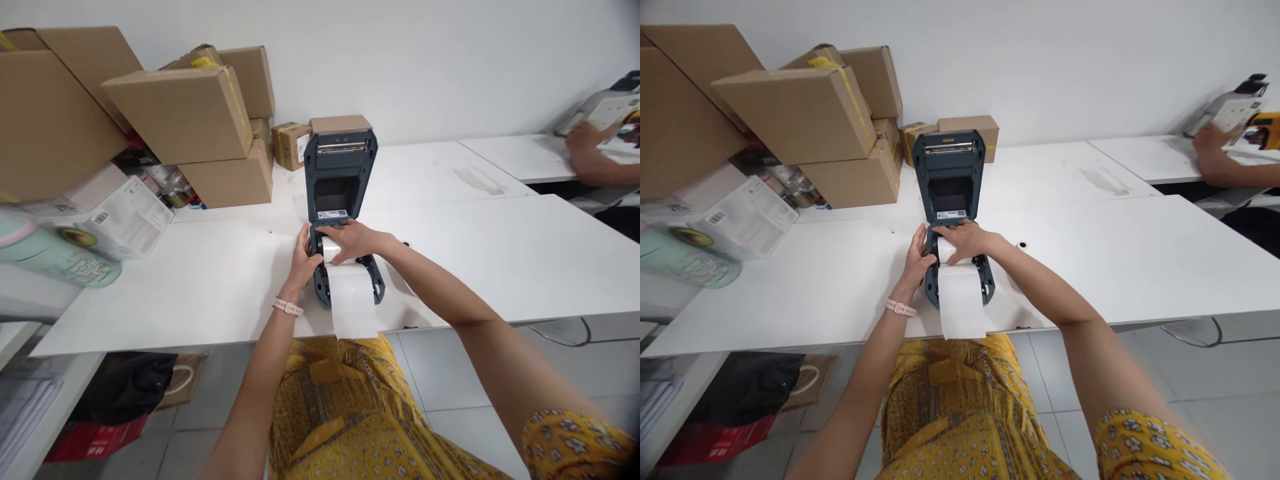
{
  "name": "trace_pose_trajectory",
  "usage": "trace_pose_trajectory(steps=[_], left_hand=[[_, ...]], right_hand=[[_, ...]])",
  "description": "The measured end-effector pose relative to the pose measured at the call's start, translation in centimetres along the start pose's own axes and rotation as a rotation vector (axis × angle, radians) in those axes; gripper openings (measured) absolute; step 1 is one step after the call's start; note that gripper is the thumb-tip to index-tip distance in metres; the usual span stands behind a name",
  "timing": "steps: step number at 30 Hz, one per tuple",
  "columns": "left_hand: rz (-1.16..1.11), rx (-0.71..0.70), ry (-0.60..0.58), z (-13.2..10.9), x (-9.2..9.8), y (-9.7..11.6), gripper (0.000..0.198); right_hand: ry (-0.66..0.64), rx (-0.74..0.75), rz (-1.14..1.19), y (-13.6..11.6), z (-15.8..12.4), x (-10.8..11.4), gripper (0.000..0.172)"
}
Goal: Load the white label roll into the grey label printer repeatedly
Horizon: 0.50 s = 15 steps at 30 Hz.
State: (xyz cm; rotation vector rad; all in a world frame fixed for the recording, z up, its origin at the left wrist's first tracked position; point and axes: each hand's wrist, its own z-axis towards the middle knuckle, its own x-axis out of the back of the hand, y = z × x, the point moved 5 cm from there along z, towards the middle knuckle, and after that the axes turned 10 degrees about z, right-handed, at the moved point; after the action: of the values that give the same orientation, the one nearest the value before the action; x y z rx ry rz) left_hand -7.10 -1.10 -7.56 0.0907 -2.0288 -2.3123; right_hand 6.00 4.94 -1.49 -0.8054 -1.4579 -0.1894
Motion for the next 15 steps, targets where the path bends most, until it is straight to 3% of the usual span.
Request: trace_pose_trajectory(steps=[4,7,11,15], left_hand=[[-0.018,0.020,0.013,0.0,0.1,-0.4,0.107],[0.003,0.026,0.018,0.1,0.2,-0.8,0.106],[0.066,-0.029,-0.002,0.2,0.2,-0.9,0.100],[0.087,-0.056,-0.011,0.2,0.3,-1.0,0.096]], right_hand=[[-0.054,0.016,0.129,0.5,-0.2,0.7,0.114],[-0.052,0.144,0.378,0.4,-2.1,3.0,0.114],[0.205,0.247,0.672,1.9,-6.5,7.3,0.115],[0.440,0.157,0.666,5.7,-9.7,9.5,0.120]])
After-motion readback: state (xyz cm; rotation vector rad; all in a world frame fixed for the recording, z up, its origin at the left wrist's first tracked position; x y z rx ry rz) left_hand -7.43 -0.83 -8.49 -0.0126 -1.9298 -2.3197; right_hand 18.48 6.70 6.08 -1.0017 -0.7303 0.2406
